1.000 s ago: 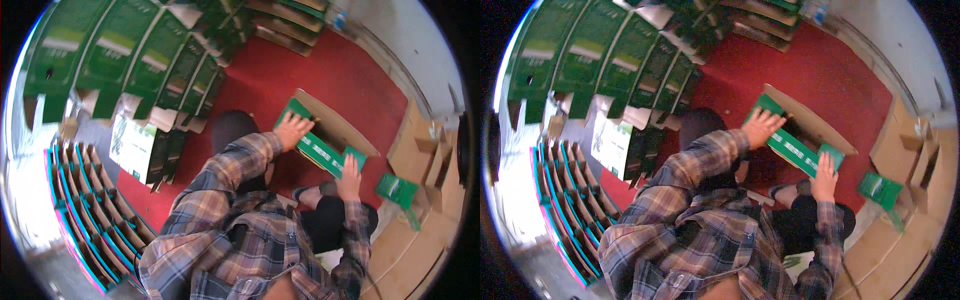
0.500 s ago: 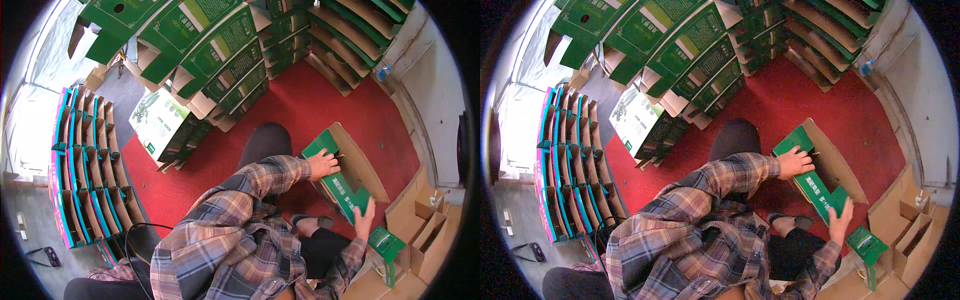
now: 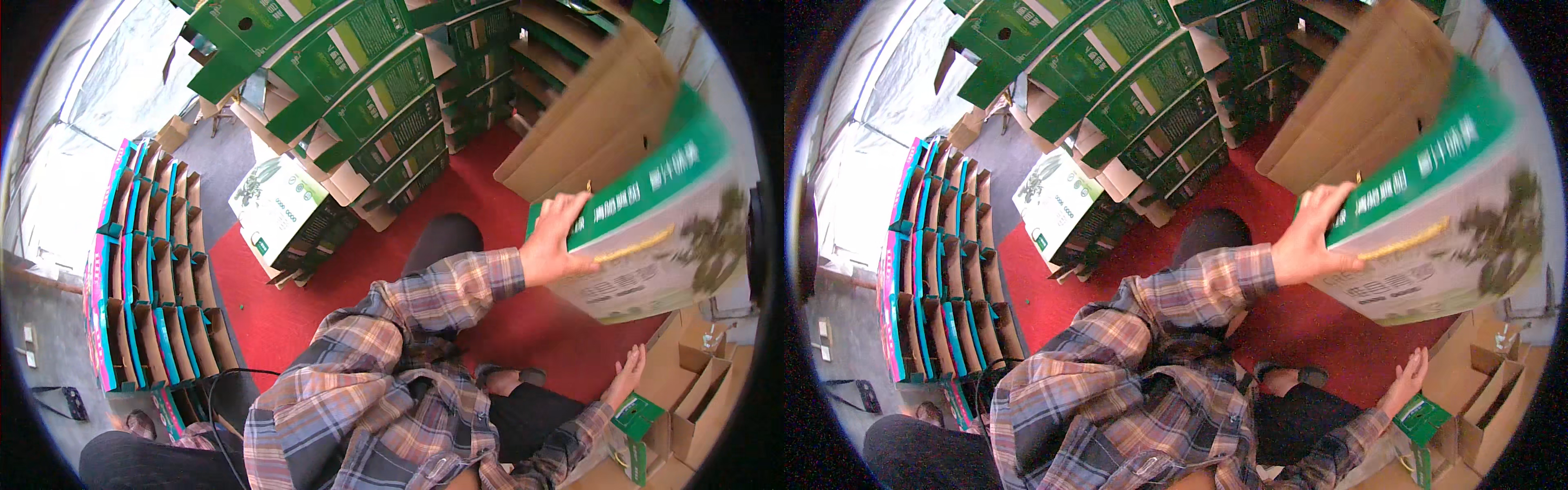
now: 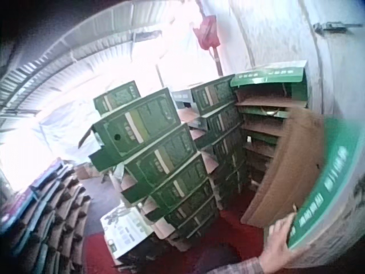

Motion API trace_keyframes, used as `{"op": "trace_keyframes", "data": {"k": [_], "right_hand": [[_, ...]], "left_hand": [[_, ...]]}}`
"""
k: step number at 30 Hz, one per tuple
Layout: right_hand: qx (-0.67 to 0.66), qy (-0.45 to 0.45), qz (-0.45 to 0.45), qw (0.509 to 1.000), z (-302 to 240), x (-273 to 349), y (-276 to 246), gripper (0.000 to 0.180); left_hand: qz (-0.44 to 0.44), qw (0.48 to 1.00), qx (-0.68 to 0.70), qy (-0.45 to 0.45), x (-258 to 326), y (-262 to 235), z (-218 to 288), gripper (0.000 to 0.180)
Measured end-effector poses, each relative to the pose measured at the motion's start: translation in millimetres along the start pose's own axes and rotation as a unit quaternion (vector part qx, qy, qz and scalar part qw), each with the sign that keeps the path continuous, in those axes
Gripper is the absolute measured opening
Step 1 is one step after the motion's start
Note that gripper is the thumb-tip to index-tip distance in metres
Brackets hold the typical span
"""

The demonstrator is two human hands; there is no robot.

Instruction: The person assembles cardboard boxes by folding flat carton blanks by hand and places the assembled boxes onto a stack.

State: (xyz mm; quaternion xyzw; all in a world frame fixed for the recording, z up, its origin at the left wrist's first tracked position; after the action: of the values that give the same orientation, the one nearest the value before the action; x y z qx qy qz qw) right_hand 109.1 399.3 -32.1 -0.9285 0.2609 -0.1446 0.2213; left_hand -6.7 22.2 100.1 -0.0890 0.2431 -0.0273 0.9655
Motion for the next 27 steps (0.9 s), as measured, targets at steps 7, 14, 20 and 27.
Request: {"op": "trace_keyframes", "data": {"k": [7,14,20,27], "right_hand": [[-0.013,-0.017,-0.036,0.999,9,-6,9,0.045],[0.03,-0.021,-0.066,0.997,-17,8,24,0.045],[0.037,-0.018,-0.085,0.996,-4,-4,32,0.043],[0.055,-0.023,-0.093,0.994,5,-8,29,0.045]], "left_hand": [[0.046,0.949,0.309,-0.054,-23,-79,84,0.103],[0.17,0.946,0.27,0.049,-8,-201,174,0.037],[0.36,0.889,0.194,0.205,30,-313,245,0.051],[0.368,0.871,0.153,0.289,67,-387,297,0.046]]}}
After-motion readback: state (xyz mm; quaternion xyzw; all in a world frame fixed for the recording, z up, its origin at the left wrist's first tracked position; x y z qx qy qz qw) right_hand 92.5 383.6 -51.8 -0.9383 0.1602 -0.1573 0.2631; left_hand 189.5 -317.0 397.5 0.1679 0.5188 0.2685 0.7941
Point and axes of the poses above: each hand's wrist, its own x-axis away from the middle knuckle, its own y-axis out of the palm, z = x × y, the point moved 6 cm from there along -x, towards the middle knuckle, and after that the axes turned 8 degrees about x, right-handed, at the moved point
